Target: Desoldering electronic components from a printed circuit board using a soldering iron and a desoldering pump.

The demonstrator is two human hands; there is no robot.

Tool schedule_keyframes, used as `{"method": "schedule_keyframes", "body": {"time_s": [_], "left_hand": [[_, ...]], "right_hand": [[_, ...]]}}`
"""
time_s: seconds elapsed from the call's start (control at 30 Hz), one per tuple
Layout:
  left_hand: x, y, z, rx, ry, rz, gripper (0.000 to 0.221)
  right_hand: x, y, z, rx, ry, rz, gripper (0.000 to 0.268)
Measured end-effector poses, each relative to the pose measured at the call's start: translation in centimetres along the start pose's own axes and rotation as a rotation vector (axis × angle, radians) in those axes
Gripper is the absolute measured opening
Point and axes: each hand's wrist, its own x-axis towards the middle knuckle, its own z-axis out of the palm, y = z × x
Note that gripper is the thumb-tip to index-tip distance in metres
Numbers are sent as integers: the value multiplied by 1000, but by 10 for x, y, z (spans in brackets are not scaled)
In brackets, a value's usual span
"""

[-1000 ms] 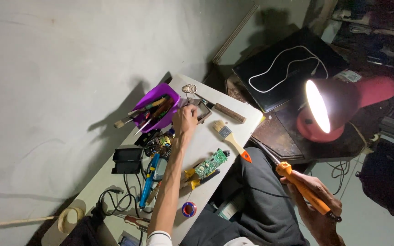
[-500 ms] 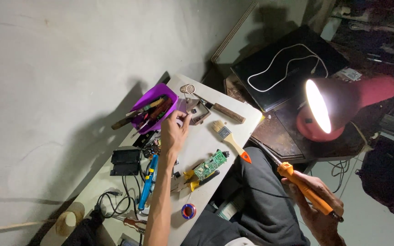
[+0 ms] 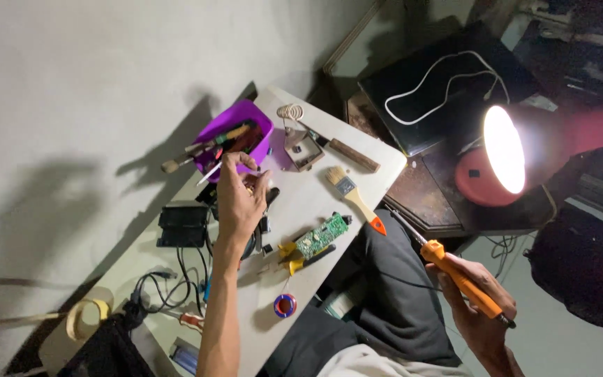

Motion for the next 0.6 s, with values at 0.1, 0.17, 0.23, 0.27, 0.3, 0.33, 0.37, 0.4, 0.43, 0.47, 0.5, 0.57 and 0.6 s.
{"method": "schedule_keyframes", "body": {"time_s": [0.1, 0.17, 0.23, 0.27, 0.3, 0.33, 0.37, 0.4, 0.43, 0.47, 0.5, 0.57, 0.6], "left_hand": [[-4, 4, -6, 177, -12, 16, 29], [-4, 11, -12, 157, -86, -78, 24], [-5, 11, -16, 219, -56, -31, 27], [-4, 11, -17, 278, -32, 18, 43], [-2, 17, -21, 281, -26, 24, 43], [0, 22, -23, 158, 75, 73, 30], [2, 28, -24, 33, 173, 123, 18], [2, 41, -32, 31, 171, 120, 18], [2, 53, -39, 33, 209, 147, 25], [-2, 64, -45, 32, 242, 166, 57], [-3, 75, -52, 27, 236, 156, 57], [-5, 97, -64, -120, 108, 307, 24], [-10, 114, -69, -127, 107, 304, 24]], "right_hand": [[-3, 5, -1, -4, -37, 11, 31], [-2, -2, 2, 71, -52, 18, 25], [0, -9, 2, 38, -57, 7, 25], [1, -12, 3, 1, -56, 0, 24], [0, -10, 4, 5, -53, -7, 24], [-1, -9, 4, 11, -50, -21, 24], [-2, -7, 4, 17, -47, -35, 24], [-1, -8, 3, 14, -48, -32, 24], [0, -8, 3, -21, -54, -52, 25], [-1, -9, 1, -61, -64, -65, 27], [-1, -10, 2, -68, -69, -55, 27], [-1, -13, 4, -23, -70, -106, 24], [-2, -13, 5, -30, -71, -104, 24]]}}
